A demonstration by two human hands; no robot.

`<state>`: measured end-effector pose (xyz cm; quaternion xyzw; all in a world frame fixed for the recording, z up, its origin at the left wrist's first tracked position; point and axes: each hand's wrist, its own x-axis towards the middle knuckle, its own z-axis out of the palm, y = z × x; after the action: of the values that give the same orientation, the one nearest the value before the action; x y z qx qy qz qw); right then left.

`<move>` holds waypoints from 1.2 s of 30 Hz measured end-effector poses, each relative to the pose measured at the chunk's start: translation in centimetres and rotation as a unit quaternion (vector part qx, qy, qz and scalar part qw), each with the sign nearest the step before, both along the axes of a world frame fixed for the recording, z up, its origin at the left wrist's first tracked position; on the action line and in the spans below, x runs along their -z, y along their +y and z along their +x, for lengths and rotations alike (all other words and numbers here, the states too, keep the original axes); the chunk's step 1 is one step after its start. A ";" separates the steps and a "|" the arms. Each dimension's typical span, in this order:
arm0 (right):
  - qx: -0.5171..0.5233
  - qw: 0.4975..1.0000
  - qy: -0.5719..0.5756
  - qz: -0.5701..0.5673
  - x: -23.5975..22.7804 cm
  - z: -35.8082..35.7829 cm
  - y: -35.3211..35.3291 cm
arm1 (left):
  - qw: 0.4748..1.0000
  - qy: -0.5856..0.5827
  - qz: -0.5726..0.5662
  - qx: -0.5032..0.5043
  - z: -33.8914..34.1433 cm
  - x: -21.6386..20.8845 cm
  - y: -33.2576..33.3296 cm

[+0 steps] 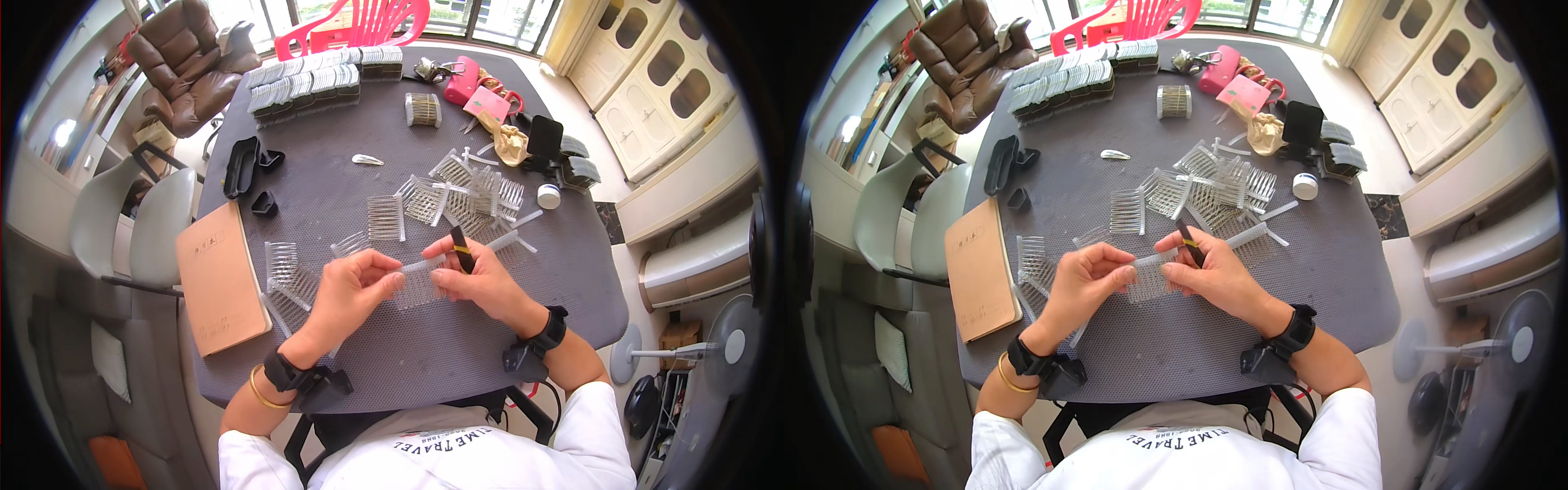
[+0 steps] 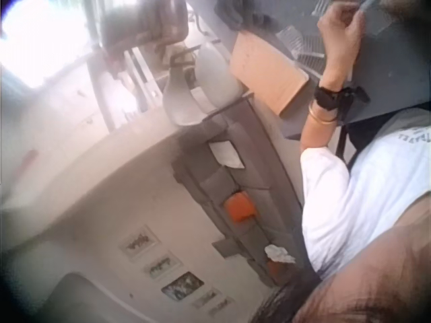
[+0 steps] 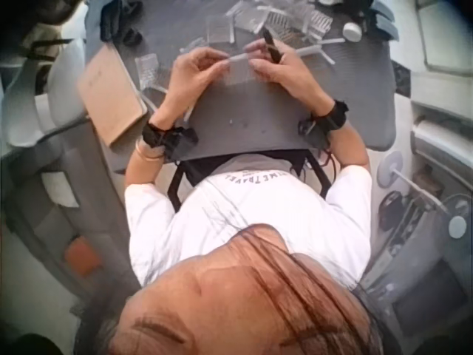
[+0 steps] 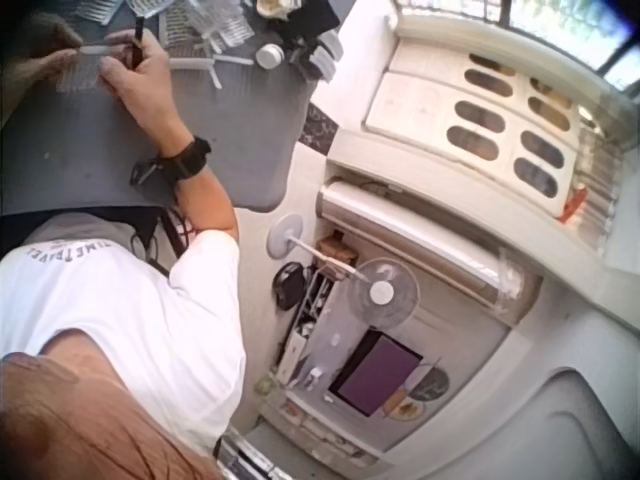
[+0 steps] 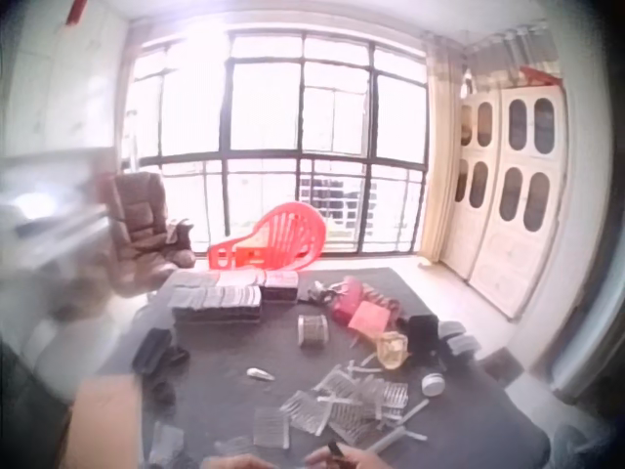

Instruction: Trimming and sorting clipper guard attachment combs at a table.

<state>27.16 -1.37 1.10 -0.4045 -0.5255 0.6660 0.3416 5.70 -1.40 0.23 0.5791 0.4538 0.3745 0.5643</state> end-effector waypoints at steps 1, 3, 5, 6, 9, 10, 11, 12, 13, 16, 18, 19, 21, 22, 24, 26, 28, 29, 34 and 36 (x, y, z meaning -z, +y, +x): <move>-0.002 1.000 0.000 -0.002 0.0 0.0 0.1 | 0.999 -0.027 -0.021 0.009 -0.3 -0.2 0.2; -0.020 0.999 -0.016 -0.039 -0.2 0.2 0.4 | 0.997 -0.055 -0.038 0.031 -0.9 -0.1 0.4; -0.024 0.998 -0.008 -0.052 0.0 0.6 0.6 | 0.997 -0.052 -0.050 0.037 -1.1 0.0 0.6; -0.027 0.998 0.002 -0.065 0.0 0.7 0.7 | 0.996 -0.049 -0.062 0.045 -1.1 0.1 0.6; -0.038 0.997 -0.005 -0.067 0.0 0.6 0.6 | 0.997 -0.034 -0.059 0.040 -1.0 0.1 0.5; -0.037 0.997 -0.005 -0.068 0.0 0.6 0.5 | 0.997 -0.034 -0.059 0.041 -1.0 0.1 0.5; -0.038 0.997 -0.001 -0.074 -0.1 0.5 0.5 | 0.997 -0.034 -0.062 0.039 -1.0 -0.1 0.5; -0.038 0.996 0.003 -0.080 -0.2 0.4 0.4 | 0.997 -0.034 -0.064 0.036 -1.0 -0.1 0.5; -0.039 0.996 0.003 -0.080 -0.2 0.5 0.4 | 0.997 -0.034 -0.064 0.036 -1.0 -0.1 0.5; -0.040 0.996 -0.001 -0.073 -0.1 0.6 0.5 | 0.996 -0.048 -0.063 0.038 -1.0 0.1 0.5; -0.036 0.998 -0.009 -0.051 -0.1 0.5 0.4 | 0.996 -0.040 -0.075 0.032 -1.0 0.2 0.4; -0.034 0.998 -0.010 -0.050 0.0 0.6 0.3 | 0.996 -0.041 -0.074 0.033 -0.9 0.0 0.4; -0.038 0.999 -0.022 0.002 0.1 0.7 0.2 | 0.995 -0.032 -0.086 0.031 -0.6 -0.4 0.3; -0.040 0.999 -0.021 0.003 0.1 0.6 0.2 | 0.995 -0.031 -0.085 0.029 -0.6 -0.4 0.3; -0.043 0.999 -0.033 -0.003 0.1 0.4 0.2 | 0.995 -0.032 -0.084 0.033 -0.7 -0.4 0.2; -0.044 0.998 -0.036 0.001 0.1 0.4 0.2 | 0.995 -0.031 -0.084 0.032 -0.8 -0.3 0.2; -0.045 0.998 -0.039 0.004 0.0 0.5 0.2 | 0.995 -0.030 -0.085 0.034 -0.8 -0.2 0.3; -0.044 0.998 -0.042 0.010 0.0 0.5 0.2 | 0.996 -0.028 -0.077 0.039 -0.7 -0.2 0.4; -0.043 0.997 -0.051 0.033 -0.4 0.5 0.1 | 0.998 -0.016 -0.052 0.044 -0.7 0.0 0.3; -0.051 0.995 -0.065 0.050 -0.4 0.5 0.1 | 0.997 0.022 -0.041 0.055 -0.6 -0.1 0.3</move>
<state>27.69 -1.26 1.52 -0.4022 -0.5989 0.6279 0.2919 5.07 -1.11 0.34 0.5873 0.4489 0.3111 0.5973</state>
